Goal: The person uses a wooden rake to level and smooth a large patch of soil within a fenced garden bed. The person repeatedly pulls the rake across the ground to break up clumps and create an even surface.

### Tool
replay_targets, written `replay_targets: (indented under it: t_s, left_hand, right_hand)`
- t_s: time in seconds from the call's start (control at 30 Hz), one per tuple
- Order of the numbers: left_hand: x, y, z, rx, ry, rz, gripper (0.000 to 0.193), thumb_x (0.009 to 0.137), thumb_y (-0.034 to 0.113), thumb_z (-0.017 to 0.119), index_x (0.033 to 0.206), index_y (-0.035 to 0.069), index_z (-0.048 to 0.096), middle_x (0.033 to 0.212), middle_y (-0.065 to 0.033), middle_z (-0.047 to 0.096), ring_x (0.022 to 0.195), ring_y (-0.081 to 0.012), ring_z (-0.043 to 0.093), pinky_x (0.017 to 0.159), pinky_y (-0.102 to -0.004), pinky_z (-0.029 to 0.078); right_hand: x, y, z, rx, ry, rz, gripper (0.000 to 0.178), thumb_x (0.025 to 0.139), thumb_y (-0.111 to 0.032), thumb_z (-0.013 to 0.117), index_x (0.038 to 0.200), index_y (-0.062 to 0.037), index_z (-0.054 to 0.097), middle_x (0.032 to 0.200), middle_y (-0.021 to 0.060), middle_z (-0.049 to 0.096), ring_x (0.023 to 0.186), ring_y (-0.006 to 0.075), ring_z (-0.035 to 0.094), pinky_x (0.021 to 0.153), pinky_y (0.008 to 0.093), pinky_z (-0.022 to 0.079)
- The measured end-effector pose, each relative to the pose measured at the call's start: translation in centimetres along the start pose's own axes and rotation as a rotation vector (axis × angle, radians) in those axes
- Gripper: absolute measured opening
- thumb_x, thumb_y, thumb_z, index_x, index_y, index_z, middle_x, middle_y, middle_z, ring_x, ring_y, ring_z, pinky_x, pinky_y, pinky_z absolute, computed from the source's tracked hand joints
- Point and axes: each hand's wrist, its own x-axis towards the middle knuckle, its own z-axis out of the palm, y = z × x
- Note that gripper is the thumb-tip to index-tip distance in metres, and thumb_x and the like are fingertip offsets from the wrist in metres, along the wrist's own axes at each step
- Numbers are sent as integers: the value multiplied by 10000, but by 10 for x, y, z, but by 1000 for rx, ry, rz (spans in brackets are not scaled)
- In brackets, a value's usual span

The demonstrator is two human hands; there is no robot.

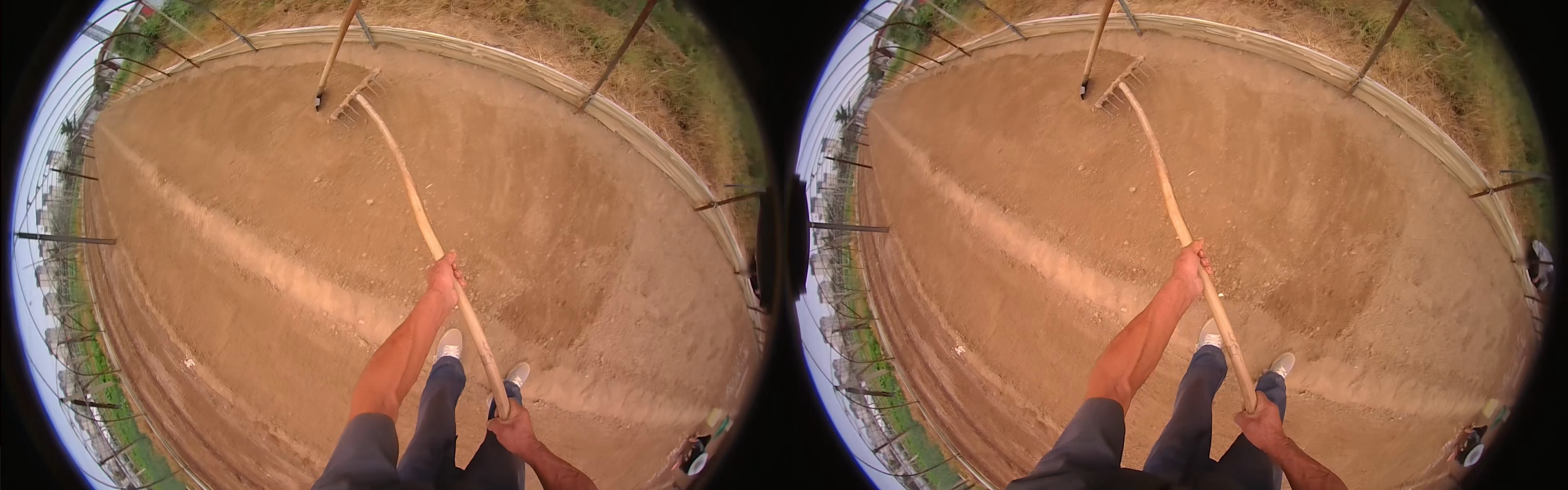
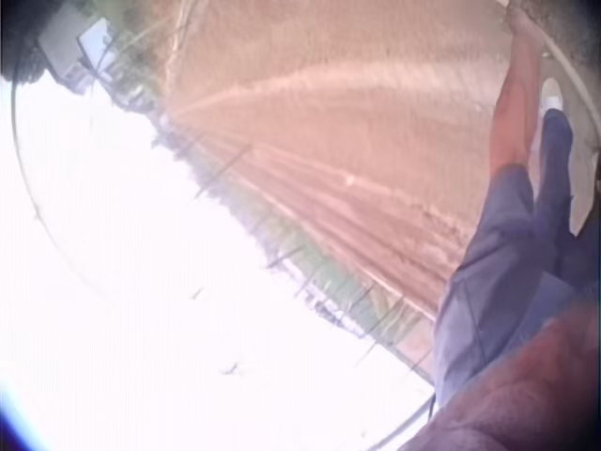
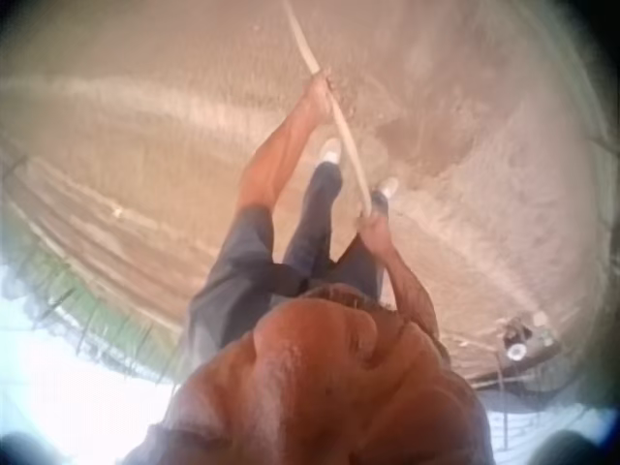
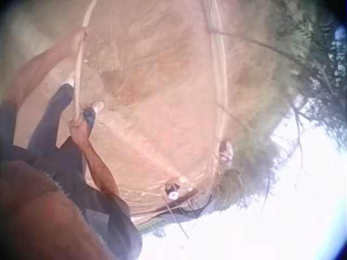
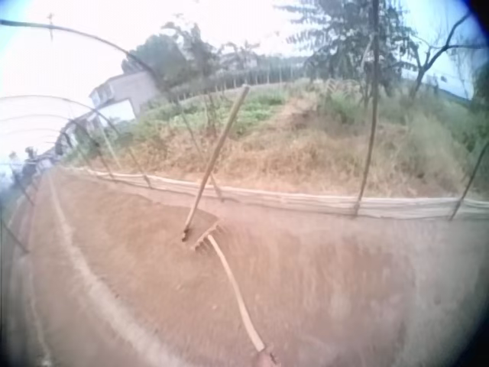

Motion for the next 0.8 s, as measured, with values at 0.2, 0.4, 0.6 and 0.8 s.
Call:
replay_targets:
  t_s: [0.2,0.4,0.6,0.8]
  left_hand:
    - [32,51,0,0,-33,113,254,906,275,555,720,115,490,600,-2,451,475,-125,417,421,-292,388]
    - [41,93,8,94,-51,207,265,926,275,519,737,93,483,596,-8,440,494,-131,436,434,-295,406]
    - [29,109,2,632,119,436,239,928,260,509,802,66,450,607,-19,438,450,-132,418,396,-299,400]
    - [22,111,4,231,-64,287,249,936,272,515,817,74,424,617,-15,422,455,-115,424,378,-273,393]
  right_hand:
    - [63,-41,30,99,-33,26,162,733,-63,621,859,-29,525,706,60,552,649,169,547,597,333,463]
    - [143,-149,34,478,-201,114,184,741,-7,627,825,-58,471,586,9,442,420,116,419,373,303,346]
    - [132,-161,52,809,-387,276,202,749,10,608,812,-83,440,570,-6,382,382,90,353,340,286,289]
    - [76,-161,32,920,-447,339,191,771,11,591,825,-90,438,567,-15,372,371,89,339,341,276,279]
